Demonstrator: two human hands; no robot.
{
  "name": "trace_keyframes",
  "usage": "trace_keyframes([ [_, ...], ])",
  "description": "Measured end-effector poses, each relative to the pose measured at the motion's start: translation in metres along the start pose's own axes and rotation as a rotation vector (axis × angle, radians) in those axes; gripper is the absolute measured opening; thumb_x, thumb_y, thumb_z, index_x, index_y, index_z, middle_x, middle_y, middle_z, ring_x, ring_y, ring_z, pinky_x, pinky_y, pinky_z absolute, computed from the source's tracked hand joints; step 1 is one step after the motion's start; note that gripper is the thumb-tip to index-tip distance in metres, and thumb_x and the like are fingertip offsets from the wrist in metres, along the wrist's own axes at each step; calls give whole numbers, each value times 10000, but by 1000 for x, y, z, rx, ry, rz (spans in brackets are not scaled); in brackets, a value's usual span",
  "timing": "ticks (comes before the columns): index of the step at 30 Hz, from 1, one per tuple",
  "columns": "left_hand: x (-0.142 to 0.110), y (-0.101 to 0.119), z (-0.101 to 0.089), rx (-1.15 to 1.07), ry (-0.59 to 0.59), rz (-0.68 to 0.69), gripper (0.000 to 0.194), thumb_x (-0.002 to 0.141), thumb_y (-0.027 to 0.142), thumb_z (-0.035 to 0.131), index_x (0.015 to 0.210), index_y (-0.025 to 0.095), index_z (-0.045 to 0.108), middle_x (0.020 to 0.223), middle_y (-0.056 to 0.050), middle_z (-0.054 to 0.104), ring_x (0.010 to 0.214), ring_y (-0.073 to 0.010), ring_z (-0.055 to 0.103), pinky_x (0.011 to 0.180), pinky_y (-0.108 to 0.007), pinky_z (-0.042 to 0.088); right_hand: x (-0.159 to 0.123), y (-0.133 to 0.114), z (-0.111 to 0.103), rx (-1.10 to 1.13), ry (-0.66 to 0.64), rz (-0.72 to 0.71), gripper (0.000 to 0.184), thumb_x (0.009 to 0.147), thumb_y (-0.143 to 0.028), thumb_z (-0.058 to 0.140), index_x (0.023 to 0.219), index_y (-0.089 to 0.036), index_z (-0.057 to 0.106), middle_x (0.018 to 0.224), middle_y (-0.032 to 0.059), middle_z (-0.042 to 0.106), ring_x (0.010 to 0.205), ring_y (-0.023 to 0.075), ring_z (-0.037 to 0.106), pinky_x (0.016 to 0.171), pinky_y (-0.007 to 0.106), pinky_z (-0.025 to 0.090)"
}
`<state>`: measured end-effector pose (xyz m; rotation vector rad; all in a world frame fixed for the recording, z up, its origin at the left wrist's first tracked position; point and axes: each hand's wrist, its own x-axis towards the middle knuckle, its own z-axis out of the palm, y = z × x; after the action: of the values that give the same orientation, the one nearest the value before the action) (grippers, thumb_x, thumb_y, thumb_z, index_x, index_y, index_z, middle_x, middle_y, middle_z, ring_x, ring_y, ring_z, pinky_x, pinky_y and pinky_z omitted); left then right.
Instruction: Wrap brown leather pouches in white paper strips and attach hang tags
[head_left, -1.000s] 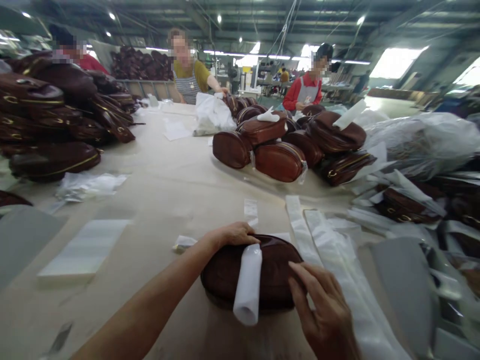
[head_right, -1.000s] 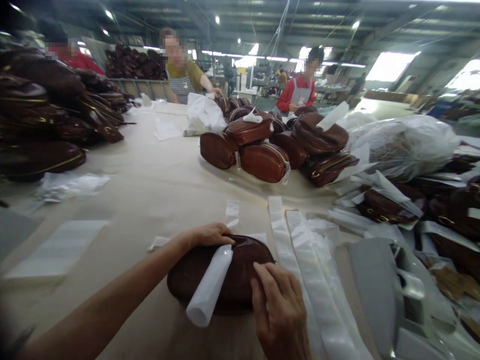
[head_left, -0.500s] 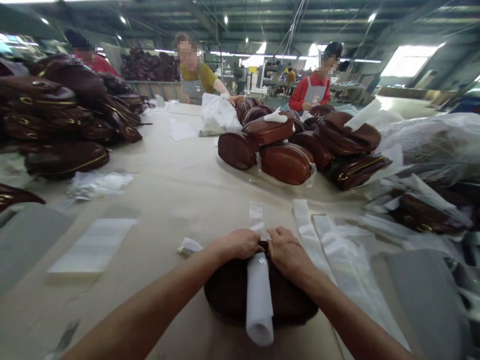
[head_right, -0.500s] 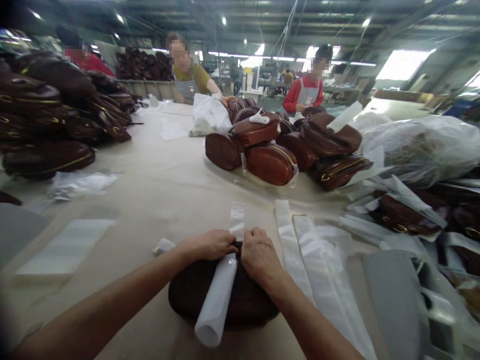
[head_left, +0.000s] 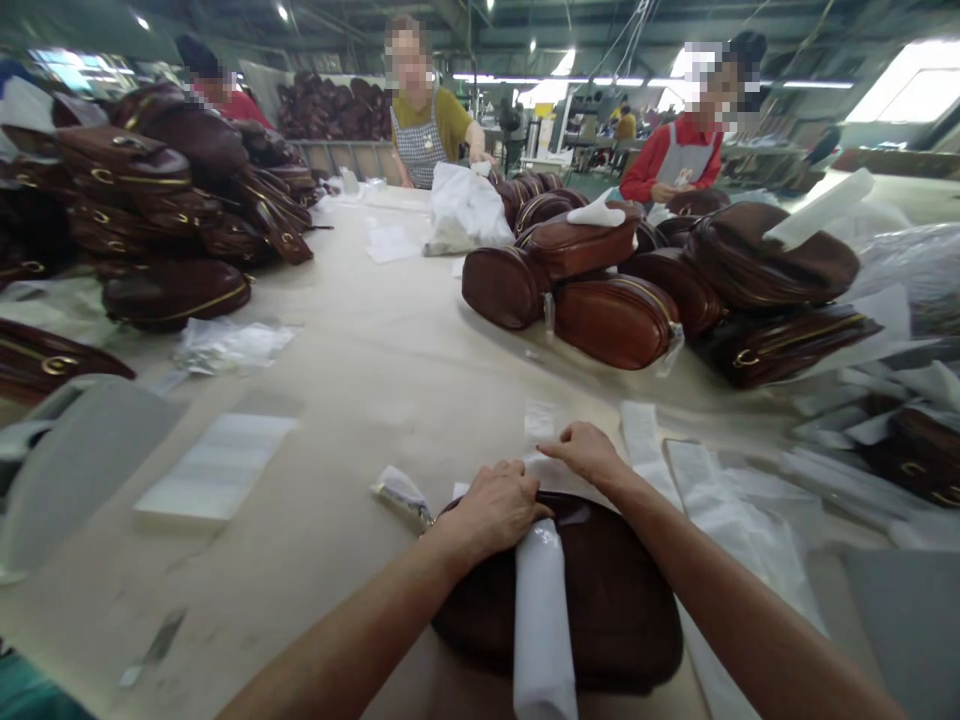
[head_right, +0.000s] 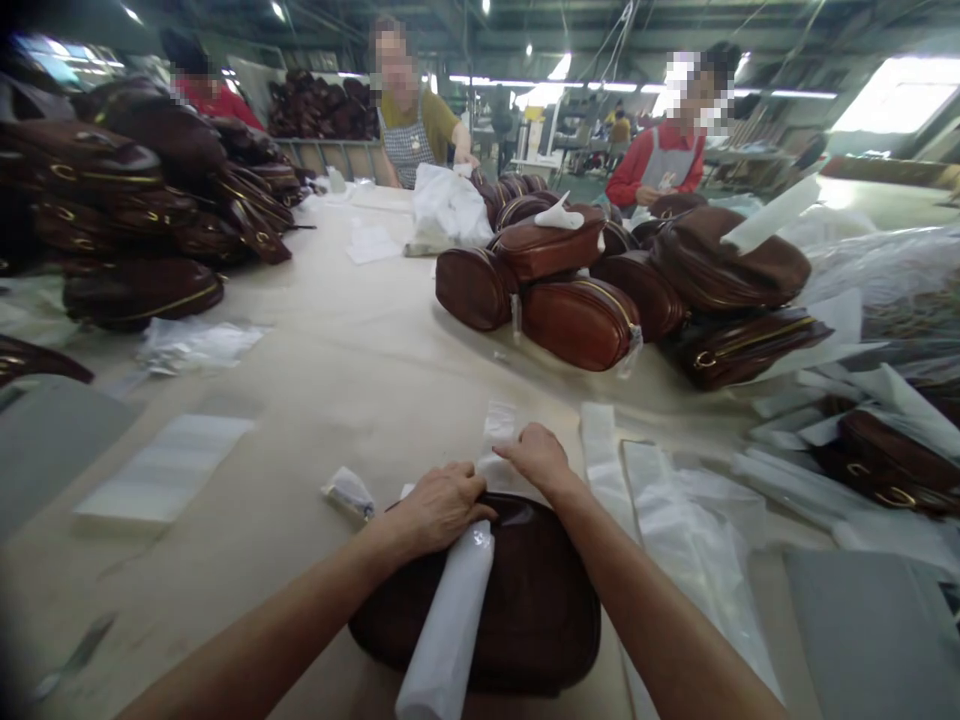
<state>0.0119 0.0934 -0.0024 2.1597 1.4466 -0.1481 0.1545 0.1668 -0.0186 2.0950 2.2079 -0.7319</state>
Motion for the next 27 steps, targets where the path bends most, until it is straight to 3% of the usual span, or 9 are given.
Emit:
trace_keyframes([
  [4,0,0,-1,-17,-4,-3,348,895,438,430,1015,176,626,1045,-134,592,1061,-306,537,887,-407,417,9,-4,5,70,-38,33,244,639,-352,722,711,-121,696,686,55,672,651,155,602,520,220,347],
  [9,2,-1,1,-14,2,-11,351,893,449,442,1010,175,628,1041,-132,596,1055,-305,542,877,-405,428,5,-2,10,141,-22,6,145,723,-250,636,803,-143,692,722,12,685,667,110,601,553,181,376],
  [14,0,0,0,0,29,-8,324,891,436,463,988,177,632,1024,-115,601,1052,-287,552,872,-383,437,0,-2,10,87,88,58,309,702,-351,663,908,-120,674,889,103,694,821,201,623,622,243,398],
  [20,-1,-1,3,4,65,-5,299,874,442,498,952,190,637,992,-81,614,1025,-263,571,852,-355,454,-1,-5,14,96,47,-11,93,739,-261,623,732,-203,696,765,17,698,762,150,639,636,214,410],
  [22,0,-2,4,2,75,-3,303,875,447,493,945,192,640,989,-79,618,1021,-261,575,847,-351,458,-1,-5,14,87,75,3,150,767,-290,604,829,-190,697,836,44,696,819,176,640,669,235,428],
  [25,0,-3,5,0,88,2,309,878,450,485,930,193,647,990,-79,622,1020,-258,581,846,-350,462,-4,-2,12,57,152,27,395,786,-390,603,1094,-145,624,1076,149,626,991,267,596,769,327,446],
  [27,-1,-3,5,-1,94,1,305,872,450,496,925,193,651,991,-79,624,1017,-257,584,848,-351,463,-5,-1,12,43,170,-5,455,769,-416,631,1131,-142,606,1139,182,571,1045,303,564,812,369,440],
])
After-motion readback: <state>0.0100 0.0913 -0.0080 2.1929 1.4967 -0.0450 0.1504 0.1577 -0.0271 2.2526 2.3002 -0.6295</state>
